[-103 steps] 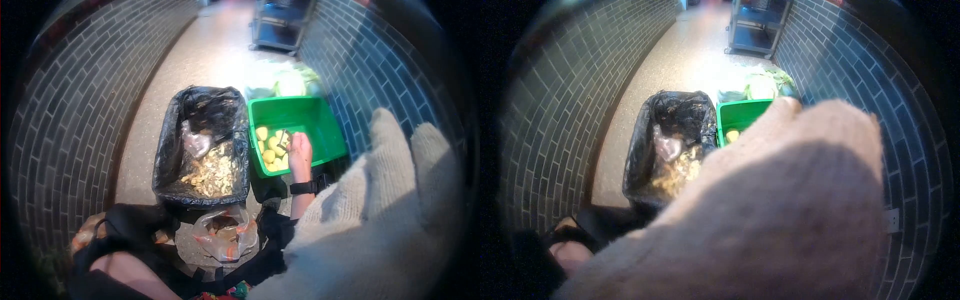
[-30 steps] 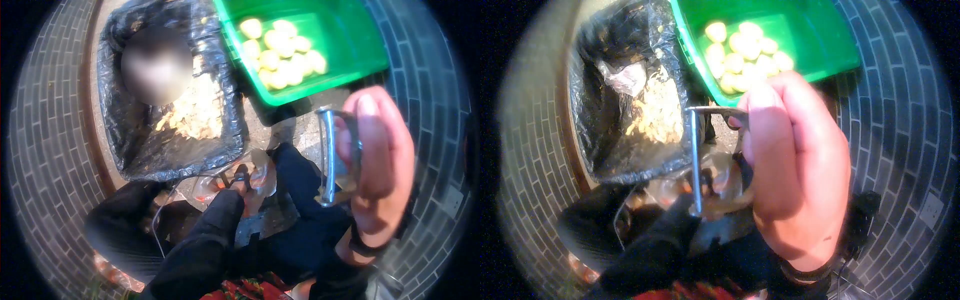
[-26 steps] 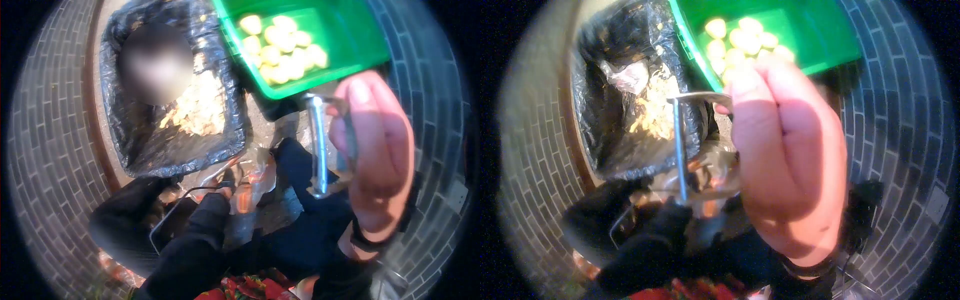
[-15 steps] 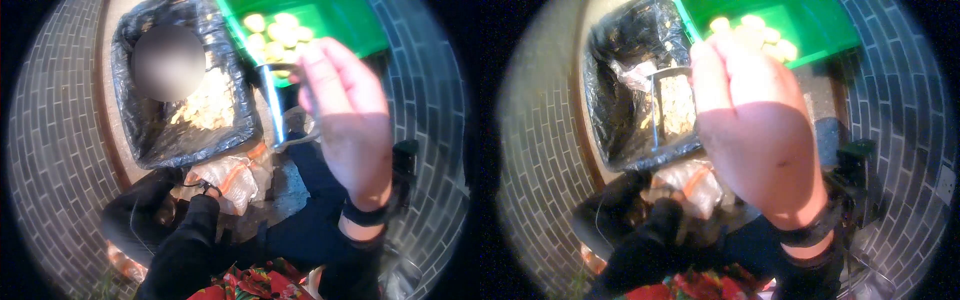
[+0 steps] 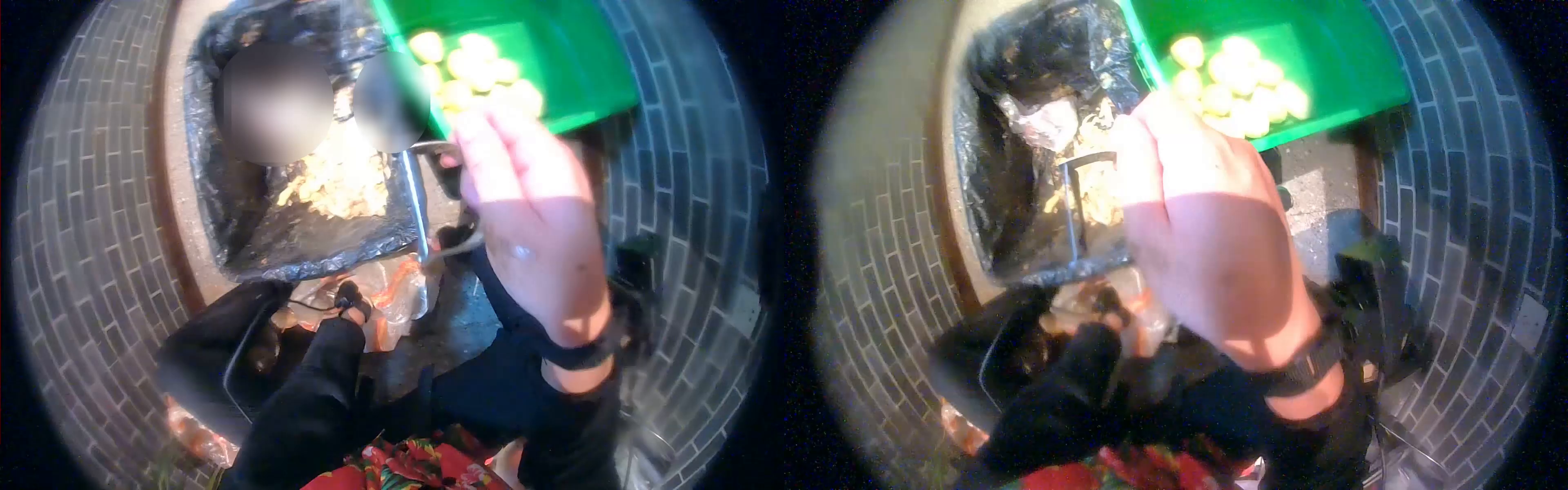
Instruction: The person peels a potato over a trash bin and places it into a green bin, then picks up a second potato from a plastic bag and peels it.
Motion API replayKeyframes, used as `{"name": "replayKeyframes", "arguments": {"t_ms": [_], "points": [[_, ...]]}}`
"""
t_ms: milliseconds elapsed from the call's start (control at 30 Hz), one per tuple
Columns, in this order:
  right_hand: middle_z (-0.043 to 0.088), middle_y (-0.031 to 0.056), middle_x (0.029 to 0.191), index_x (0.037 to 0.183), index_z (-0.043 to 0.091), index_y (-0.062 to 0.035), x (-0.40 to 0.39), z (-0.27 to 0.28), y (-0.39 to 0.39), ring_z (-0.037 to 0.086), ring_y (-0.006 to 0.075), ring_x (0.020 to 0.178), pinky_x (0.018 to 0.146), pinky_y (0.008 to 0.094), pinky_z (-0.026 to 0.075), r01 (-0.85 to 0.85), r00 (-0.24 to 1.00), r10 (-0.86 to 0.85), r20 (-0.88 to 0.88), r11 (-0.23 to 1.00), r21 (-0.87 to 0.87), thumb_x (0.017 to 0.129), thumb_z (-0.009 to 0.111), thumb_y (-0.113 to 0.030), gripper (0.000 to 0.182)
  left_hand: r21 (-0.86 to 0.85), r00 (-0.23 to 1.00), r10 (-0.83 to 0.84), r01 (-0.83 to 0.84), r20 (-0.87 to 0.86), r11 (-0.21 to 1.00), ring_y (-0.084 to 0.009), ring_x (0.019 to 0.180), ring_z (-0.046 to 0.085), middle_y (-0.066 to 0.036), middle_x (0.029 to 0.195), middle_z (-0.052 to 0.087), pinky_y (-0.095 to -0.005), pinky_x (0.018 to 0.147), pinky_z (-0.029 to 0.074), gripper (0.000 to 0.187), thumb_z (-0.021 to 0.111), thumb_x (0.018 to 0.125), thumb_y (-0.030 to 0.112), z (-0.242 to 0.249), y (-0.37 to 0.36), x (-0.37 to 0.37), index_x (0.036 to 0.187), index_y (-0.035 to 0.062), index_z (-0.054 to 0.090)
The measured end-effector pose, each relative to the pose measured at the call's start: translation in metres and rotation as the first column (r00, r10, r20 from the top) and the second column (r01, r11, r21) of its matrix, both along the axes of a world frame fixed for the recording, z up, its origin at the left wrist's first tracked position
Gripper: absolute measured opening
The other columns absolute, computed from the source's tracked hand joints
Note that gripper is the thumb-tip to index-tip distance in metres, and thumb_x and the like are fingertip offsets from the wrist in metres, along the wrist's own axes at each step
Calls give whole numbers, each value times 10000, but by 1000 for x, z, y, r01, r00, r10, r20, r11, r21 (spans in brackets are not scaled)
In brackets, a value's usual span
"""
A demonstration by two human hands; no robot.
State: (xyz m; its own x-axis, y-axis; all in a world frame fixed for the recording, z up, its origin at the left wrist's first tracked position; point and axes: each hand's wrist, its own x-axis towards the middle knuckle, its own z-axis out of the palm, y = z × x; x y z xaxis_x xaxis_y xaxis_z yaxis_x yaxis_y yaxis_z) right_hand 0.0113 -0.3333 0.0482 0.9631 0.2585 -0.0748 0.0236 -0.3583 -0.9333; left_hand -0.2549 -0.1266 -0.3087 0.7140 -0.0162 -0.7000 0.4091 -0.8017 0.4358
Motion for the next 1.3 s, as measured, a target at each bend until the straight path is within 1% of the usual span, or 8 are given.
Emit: {"name": "replayKeyframes", "arguments": {"t_ms": [200,267,400,533,700,867,1100,1300], "points": [[624,74,754,936,619,8,4,-18,2,588,166,680,627,308,457,-16,922,10,386,1000,10,1030,500,-212,267,-215,980,26,18,199,976,-265,1127,578,-122,1190,596,-374,961,495,735,865,616,201,91,15,8,1258,93,522],[621,222,764,857,570,28,1,-10,3,620,426,764,678,492,481,-6,968,-6,250,999,47,953,579,-286,328,-261,970,37,28,241,965,-263,1130,575,-121,1192,592,-372,962,495,751,875,606,197,119,20,8,1258,92,519],[695,214,895,917,632,15,-10,7,2,677,377,861,774,457,522,-113,992,113,-51,994,0,840,695,-534,558,-304,947,78,22,313,953,-260,1137,569,-120,1195,585,-368,964,494,782,896,586,188,174,28,6,1259,89,511],[691,204,943,935,651,19,-45,-35,14,676,352,920,807,451,541,-380,865,424,268,903,-201,770,758,-430,489,-312,934,259,-176,247,933,-217,1116,552,-93,1168,572,-344,970,489,826,902,555,102,243,36,13,1256,78,466],[673,191,966,988,582,2,-109,-115,18,670,347,904,767,438,547,-641,738,647,-191,584,-498,735,788,-340,472,-131,864,156,-105,479,986,-252,1082,603,-101,1161,605,-364,964,497,859,925,485,203,350,64,35,1234,91,519],[632,161,982,1058,561,-17,-161,-174,37,663,336,893,784,433,535,-350,887,454,-85,541,-765,708,828,-415,593,-173,611,219,-134,761,976,-294,1127,593,-135,1196,601,-399,1001,491,875,919,518,201,401,109,87,1283,93,508],[657,134,997,1064,588,-40,-193,-267,77,672,288,905,830,422,520,-148,934,357,-4,377,-914,785,731,-247,376,-225,314,255,-129,914,966,-220,1094,589,-107,1210,566,-359,961,516,951,967,534,197,365,191,177,1321,49,453],[696,158,817,979,652,-118,-195,-199,74,698,359,803,690,479,550,-615,731,560,-391,293,-732,789,676,-193,206,-267,244,314,-206,918,941,-235,1119,600,-137,1194,600,-364,969,517,962,975,525,286,360,214,176,1306,26,477]]}}
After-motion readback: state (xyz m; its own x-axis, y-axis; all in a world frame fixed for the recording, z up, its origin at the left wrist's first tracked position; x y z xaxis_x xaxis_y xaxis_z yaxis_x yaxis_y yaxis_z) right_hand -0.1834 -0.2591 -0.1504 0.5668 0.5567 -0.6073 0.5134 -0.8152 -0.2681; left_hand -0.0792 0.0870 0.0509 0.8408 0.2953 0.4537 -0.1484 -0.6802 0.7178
